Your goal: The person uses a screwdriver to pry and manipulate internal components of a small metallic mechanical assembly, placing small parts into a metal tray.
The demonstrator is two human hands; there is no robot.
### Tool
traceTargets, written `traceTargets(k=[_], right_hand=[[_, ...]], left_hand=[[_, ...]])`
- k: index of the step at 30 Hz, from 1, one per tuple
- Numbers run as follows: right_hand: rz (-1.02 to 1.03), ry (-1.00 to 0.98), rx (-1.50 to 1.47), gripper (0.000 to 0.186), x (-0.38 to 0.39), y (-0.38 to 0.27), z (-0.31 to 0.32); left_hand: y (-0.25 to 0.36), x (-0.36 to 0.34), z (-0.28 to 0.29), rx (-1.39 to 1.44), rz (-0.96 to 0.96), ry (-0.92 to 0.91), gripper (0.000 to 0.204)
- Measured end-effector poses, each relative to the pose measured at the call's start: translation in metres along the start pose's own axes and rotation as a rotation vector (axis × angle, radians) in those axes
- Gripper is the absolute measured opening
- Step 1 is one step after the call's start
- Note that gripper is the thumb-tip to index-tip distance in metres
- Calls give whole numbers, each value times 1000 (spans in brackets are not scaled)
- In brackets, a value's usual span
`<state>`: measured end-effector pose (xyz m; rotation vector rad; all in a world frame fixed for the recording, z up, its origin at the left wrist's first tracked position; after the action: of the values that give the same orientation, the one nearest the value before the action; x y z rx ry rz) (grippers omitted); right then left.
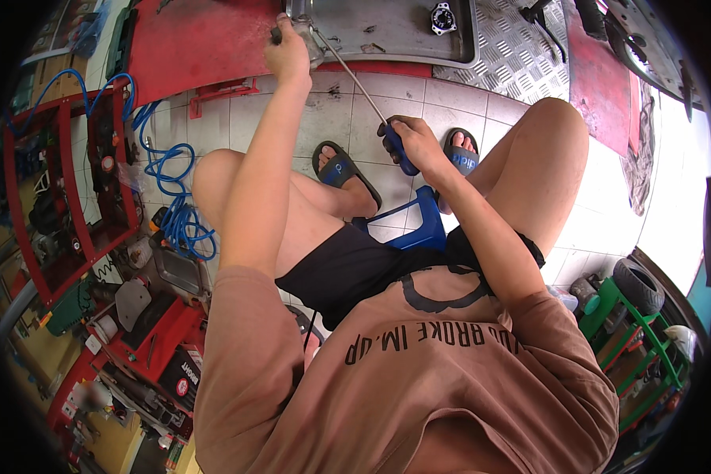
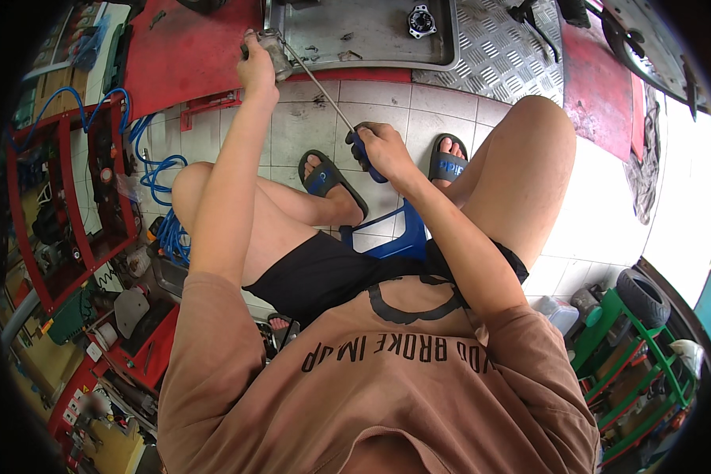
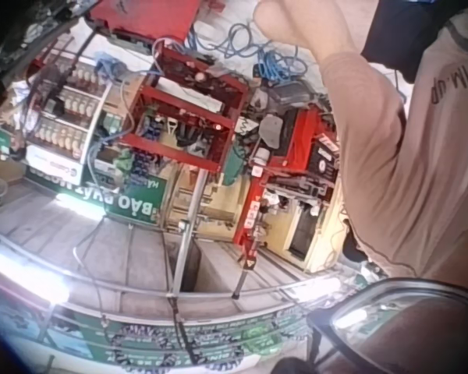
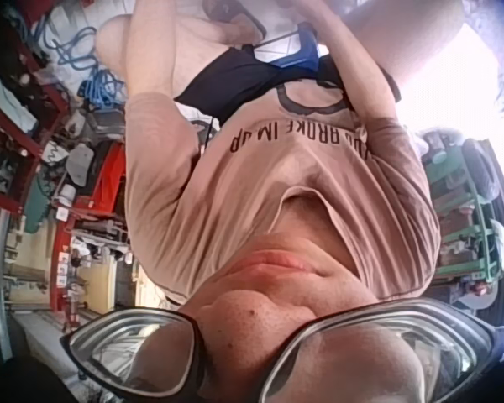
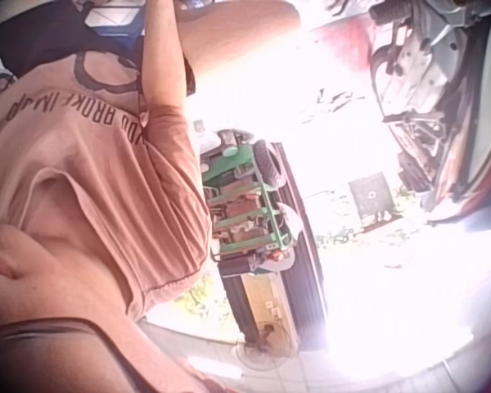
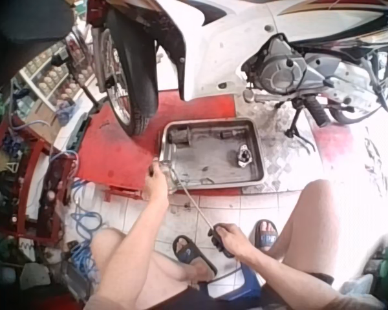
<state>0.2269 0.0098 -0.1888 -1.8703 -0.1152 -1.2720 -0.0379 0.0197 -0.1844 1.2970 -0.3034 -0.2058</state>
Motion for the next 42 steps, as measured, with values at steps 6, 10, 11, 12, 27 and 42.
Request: traceTargets(k=[6, 10, 11, 12, 27, 42], right_hand=[[-18, 19, 16, 31, -5, 4, 4], [-30, 21, 3, 30, -5, 5, 1], [-30, 19, -2, 30, -7, 7, 2], [-31, 22, -8, 30, -8, 7, 2], [108, 146, -174, 29, -47, -71, -13], [139, 303, 70, 29, -127, -119, -42]], left_hand=[[-5, 9, -9, 200, 244, 22, 57], [-8, 0, -4, 130, 123, -33, 60], [-8, -2, -2, 93, 91, -29, 60], [-8, -2, -2, 58, 62, -29, 60], [-5, 15, -7, 78, 136, -151, 55], [1, 5, 21, 5, 81, -15, 64]])
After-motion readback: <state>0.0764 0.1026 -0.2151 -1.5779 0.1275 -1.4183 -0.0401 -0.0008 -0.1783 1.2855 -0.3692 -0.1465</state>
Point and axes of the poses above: each hand's wrist, its own x-axis away from the middle knuckle, its own z-axis out of the back of the hand, y = z × x, the point moved 4 cm from there along -x, towards the middle knuckle, and after that the axes turned 13 degrees about -z, right-handed, at the moved point
